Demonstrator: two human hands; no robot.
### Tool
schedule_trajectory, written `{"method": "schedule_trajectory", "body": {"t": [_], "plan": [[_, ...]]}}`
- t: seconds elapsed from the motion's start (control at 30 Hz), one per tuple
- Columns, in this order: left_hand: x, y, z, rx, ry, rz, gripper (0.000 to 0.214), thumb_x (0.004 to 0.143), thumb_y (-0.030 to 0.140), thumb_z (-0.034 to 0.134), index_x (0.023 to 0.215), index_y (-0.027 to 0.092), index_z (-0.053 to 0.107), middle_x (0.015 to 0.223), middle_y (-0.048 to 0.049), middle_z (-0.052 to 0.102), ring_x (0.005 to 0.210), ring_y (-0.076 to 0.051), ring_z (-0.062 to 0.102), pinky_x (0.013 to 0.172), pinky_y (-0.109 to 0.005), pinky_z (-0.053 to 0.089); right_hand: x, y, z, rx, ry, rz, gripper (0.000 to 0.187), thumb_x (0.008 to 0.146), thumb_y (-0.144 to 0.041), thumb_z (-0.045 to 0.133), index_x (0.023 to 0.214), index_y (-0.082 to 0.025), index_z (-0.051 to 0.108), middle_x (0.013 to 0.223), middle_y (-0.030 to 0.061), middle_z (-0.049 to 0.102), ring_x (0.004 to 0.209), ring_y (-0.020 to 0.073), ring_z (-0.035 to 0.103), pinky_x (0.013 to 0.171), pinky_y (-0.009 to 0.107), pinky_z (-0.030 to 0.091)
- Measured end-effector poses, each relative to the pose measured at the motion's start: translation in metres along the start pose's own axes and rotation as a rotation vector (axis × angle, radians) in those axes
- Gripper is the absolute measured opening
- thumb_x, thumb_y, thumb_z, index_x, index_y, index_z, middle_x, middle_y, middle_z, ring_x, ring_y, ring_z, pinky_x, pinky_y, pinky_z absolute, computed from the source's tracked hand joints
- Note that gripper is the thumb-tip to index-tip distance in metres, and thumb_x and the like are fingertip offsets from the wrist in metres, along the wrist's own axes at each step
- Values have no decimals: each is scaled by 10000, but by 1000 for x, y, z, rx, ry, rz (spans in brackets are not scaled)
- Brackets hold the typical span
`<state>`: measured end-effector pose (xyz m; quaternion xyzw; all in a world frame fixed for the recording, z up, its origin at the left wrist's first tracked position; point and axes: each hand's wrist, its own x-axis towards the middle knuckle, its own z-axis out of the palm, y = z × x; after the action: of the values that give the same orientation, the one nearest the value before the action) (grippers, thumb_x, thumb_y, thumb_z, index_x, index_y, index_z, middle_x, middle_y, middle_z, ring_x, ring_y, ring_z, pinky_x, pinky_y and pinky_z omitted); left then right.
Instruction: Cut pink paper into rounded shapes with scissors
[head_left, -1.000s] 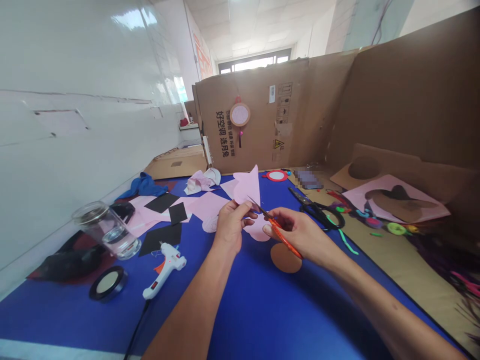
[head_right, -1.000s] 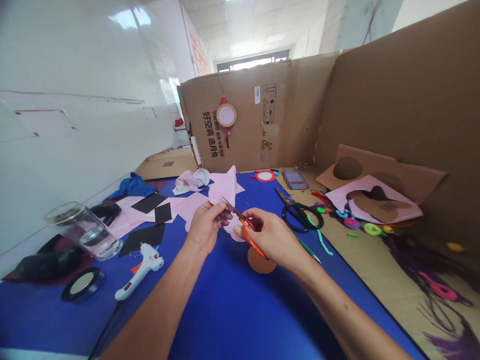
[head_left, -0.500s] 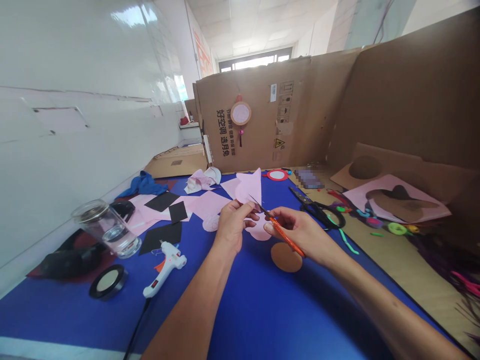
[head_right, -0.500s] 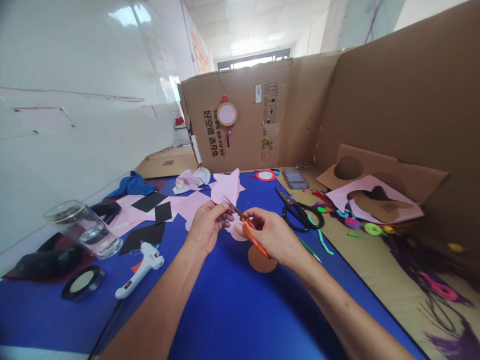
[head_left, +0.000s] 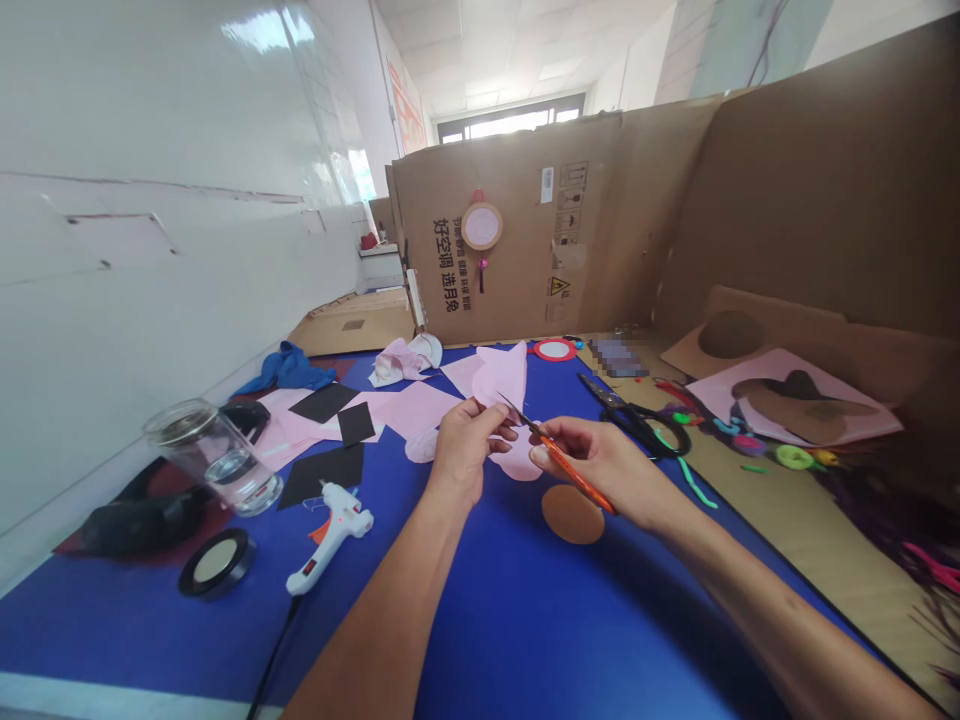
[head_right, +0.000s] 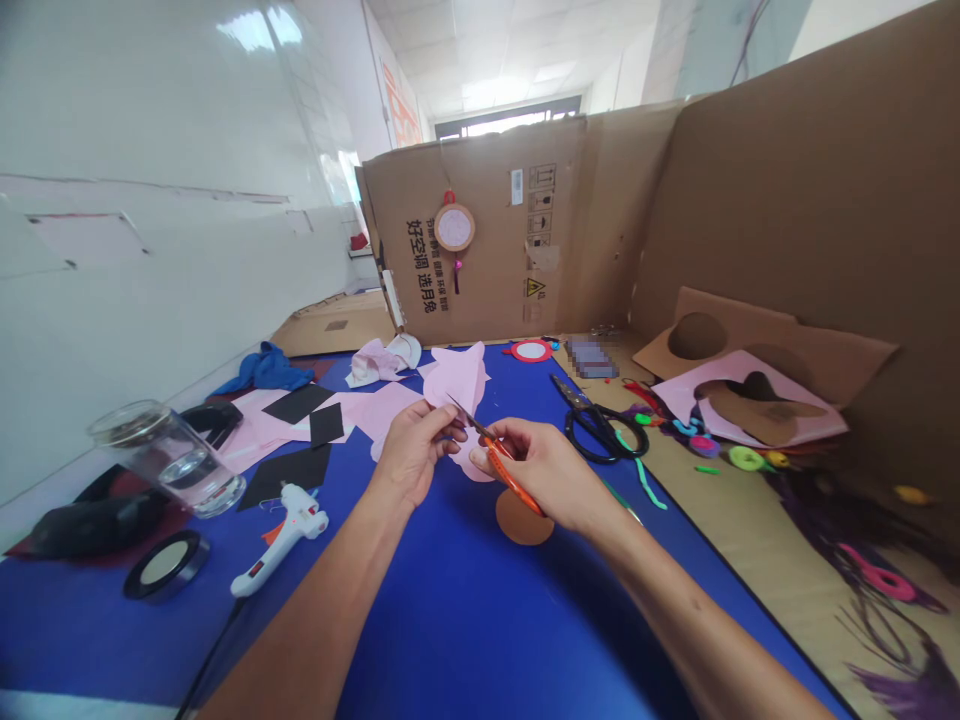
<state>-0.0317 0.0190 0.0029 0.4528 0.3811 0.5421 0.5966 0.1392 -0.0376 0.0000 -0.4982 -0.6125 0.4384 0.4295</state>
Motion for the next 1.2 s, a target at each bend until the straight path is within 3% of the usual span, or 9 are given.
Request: {"method": "schedule_trajectory", "body": {"t": [0.5,0.87,1.2], "plan": [[2,-4,-1,-36,2,-7,175,663,299,800,689,165,690,694,-44,703,602,-132,637,554,-237,449,-2,-10,3,0,-4,-40,378,772,-553,801,859,-194,717,779,-2,643,731,192,537,671,288,416],[1,-4,-1,-63,-17,-18,185,664,306,810,695,160,699,711,-45,714,593,-119,630,559,-233,451,0,-2,4,8,23,-37,410,760,-562,828,884,-185,721,773,-4,635,714,179,523,655,280,405],[1,-5,0,-75,-20,-28,205,665,322,819,708,161,700,687,-40,701,590,-126,631,553,-234,454,-3,-12,3,3,7,-45,435,768,-609,807,864,-194,718,789,12,669,732,196,564,670,290,444]]}}
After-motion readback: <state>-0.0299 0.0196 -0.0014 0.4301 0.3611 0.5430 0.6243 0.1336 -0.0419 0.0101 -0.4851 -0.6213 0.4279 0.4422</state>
